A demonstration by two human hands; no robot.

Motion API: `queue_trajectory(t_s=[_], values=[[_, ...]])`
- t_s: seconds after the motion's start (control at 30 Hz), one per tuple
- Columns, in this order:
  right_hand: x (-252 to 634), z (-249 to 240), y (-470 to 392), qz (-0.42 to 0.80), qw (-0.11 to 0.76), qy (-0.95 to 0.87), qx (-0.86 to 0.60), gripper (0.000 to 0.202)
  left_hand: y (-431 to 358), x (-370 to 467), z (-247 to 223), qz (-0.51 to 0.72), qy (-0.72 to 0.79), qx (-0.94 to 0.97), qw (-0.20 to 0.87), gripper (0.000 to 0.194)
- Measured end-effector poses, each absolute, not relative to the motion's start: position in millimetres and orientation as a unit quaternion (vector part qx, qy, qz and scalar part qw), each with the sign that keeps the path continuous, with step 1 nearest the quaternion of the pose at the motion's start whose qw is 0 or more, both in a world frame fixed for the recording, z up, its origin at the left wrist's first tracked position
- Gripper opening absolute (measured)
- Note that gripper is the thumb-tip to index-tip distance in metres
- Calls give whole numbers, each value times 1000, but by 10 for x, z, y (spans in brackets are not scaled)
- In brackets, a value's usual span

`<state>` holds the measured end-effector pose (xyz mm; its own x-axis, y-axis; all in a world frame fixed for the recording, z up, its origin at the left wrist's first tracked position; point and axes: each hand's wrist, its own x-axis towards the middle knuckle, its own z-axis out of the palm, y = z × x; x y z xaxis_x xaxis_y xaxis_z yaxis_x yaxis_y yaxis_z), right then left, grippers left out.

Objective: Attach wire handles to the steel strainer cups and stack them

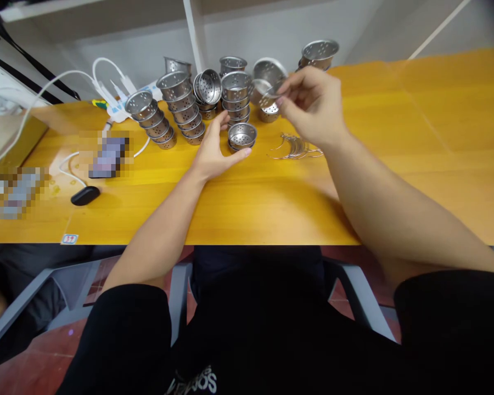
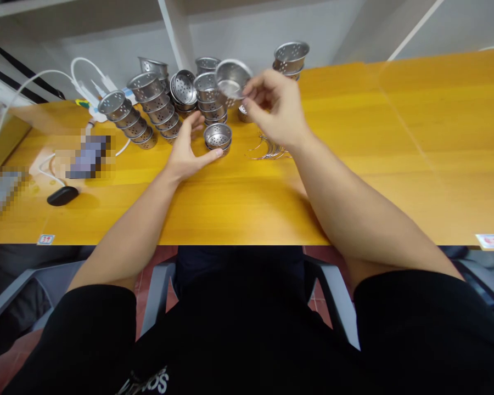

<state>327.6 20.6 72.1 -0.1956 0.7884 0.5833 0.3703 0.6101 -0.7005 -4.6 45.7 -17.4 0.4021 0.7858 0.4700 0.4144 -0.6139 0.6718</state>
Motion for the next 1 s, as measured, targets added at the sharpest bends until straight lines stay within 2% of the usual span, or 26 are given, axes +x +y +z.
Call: queue_trajectory(t_s=[0.1,0.3,0.43,0.53,0.63,0.83,1.0], values=[[2989,846,-183,186,462,-792,-352,62,486,-2,-142,438,344,811,180,141],[2745,673,-527,261,454,-787,-325,50,519,13,-116,456,309,822,142,125],[2781,607,-573,245,439,-794,-341,58,500,43,-80,457,268,838,128,121],[2800,606,-602,213,394,-814,-370,67,467,90,-34,457,245,846,127,114],[2794,611,-630,183,344,-836,-386,65,449,117,-5,459,236,847,128,109],[2749,608,-642,163,307,-842,-412,87,419,96,38,447,242,852,125,114],[2721,614,-621,188,310,-827,-430,76,263,100,186,403,308,848,156,109]])
